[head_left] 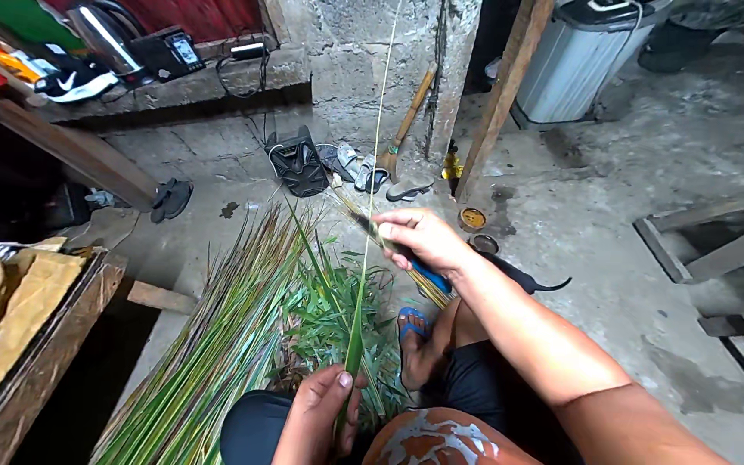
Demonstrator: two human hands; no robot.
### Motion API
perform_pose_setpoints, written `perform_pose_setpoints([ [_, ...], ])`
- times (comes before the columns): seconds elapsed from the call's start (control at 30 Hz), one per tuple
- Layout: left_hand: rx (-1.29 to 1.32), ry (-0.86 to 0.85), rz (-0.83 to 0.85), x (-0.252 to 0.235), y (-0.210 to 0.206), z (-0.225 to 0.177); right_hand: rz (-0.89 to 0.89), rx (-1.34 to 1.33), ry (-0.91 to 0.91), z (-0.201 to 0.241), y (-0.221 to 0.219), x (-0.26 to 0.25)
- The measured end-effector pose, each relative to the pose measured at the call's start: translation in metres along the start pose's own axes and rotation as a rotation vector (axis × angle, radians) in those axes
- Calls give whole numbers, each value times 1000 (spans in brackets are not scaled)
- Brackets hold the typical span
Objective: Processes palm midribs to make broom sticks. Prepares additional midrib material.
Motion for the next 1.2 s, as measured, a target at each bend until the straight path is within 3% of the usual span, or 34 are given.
perform_pose_setpoints([
  [0.1,-90,-4,-87,11,6,4,-57,14,-15,5,4,-8],
  [0.2,-291,-49,-254,10,16,-12,77,152,-158,-20,-26,1],
  [0.37,-354,-164,-384,-3,27,-34,232,70,-224,-65,-70,23],
  [0.73,-301,-261,-362,12,17,-41,171,25,-74,-22,-74,-3],
  [0.97,-253,-242,-320,14,19,-38,-87,-78,-2,-9,-54,-13],
  [1.13,139,-121,-108,-3,14,-33,253,-57,-180,-52,-81,24],
  [1.2,223,-114,-9,-7,9,-34,290,-112,-195,-59,-82,28],
])
Point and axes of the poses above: each hand's wrist, its own x-axis away from the middle knuckle, its own y-axis out of the back of the hand, z = x × y, the point moved 7 cm from there along -x, towards the middle knuckle, and after that the axes turned 13 degrees about -x, right-handed, at the moved point
